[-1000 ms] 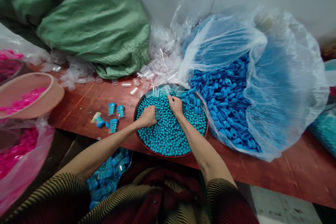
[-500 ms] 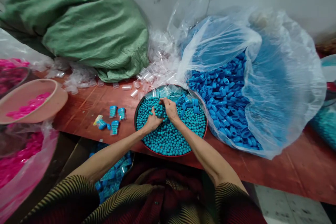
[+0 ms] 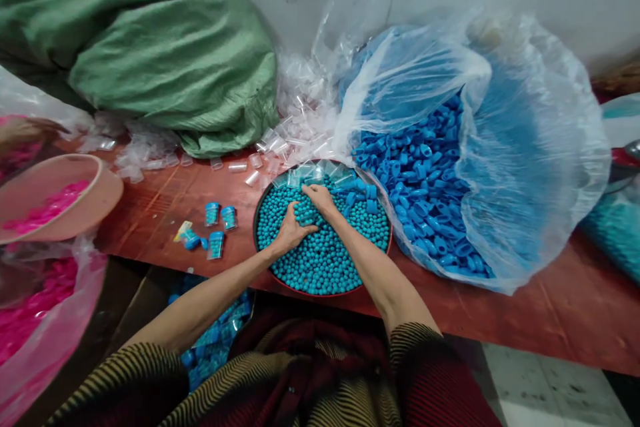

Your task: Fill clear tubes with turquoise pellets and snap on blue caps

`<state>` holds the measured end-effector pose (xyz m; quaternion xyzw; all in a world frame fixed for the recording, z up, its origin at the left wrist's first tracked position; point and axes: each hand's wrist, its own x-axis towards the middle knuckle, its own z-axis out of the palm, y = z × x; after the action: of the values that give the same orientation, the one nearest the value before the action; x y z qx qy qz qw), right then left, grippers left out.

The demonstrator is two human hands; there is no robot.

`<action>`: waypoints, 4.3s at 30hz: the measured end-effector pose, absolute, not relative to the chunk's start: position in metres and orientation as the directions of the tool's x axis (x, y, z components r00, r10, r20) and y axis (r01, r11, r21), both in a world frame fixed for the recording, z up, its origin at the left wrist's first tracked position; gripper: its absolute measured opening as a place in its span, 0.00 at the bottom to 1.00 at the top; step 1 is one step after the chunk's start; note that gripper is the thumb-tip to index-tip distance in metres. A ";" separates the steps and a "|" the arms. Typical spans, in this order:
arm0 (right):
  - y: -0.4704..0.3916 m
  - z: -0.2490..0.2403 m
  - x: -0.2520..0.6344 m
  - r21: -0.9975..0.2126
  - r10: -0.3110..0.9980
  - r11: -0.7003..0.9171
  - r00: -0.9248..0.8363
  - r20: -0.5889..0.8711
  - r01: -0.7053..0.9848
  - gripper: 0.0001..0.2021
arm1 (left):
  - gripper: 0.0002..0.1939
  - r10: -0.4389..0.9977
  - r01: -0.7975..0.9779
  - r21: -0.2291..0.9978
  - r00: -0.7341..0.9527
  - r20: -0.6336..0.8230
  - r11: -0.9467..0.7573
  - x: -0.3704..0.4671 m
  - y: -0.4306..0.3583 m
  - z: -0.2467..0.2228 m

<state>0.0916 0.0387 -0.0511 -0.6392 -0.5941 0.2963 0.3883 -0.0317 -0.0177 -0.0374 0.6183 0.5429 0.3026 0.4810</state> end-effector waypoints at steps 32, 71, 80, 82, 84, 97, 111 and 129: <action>-0.038 -0.012 0.142 -0.509 0.957 0.282 -0.202 0.207 0.813 0.13 | 0.14 0.953 0.748 0.646 0.285 -0.105 -0.152 -0.040 -0.030 -0.017; -0.082 0.000 0.111 -0.925 0.995 -0.033 0.098 0.004 0.379 0.11 | 0.24 0.820 0.057 0.962 0.511 -0.258 0.267 -0.043 -0.046 -0.001; -0.090 0.003 0.111 -0.949 0.977 -0.089 0.210 -0.025 0.301 0.09 | 0.29 0.801 0.062 0.965 0.545 -0.247 0.256 -0.040 -0.051 0.006; -0.093 0.003 0.111 -0.938 0.980 -0.068 0.200 0.001 0.341 0.09 | 0.28 0.825 0.058 0.969 0.514 -0.236 0.241 -0.036 -0.052 0.007; -0.096 0.001 0.111 -0.922 0.975 -0.060 0.220 0.028 0.384 0.09 | 0.27 0.848 0.062 0.973 0.481 -0.225 0.223 -0.034 -0.054 0.006; -0.081 0.020 0.152 -0.962 0.929 -0.240 -0.256 -0.266 0.130 0.13 | 0.19 0.755 0.128 0.964 0.602 -0.262 0.232 -0.043 -0.053 0.009; -0.083 0.012 0.127 -0.966 0.996 -0.087 0.044 -0.078 0.243 0.14 | 0.25 0.784 0.131 0.970 0.571 -0.243 0.205 -0.040 -0.058 0.013; -0.107 -0.013 0.094 -0.564 0.963 0.250 -0.144 0.226 0.787 0.37 | 0.12 0.902 0.218 0.969 0.385 -0.194 0.115 -0.034 -0.070 0.017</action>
<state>0.0940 -0.1072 -0.0132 -0.5917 -0.7397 0.1577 0.2792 -0.0341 -0.0698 0.0171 0.5963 0.4696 0.2947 0.5806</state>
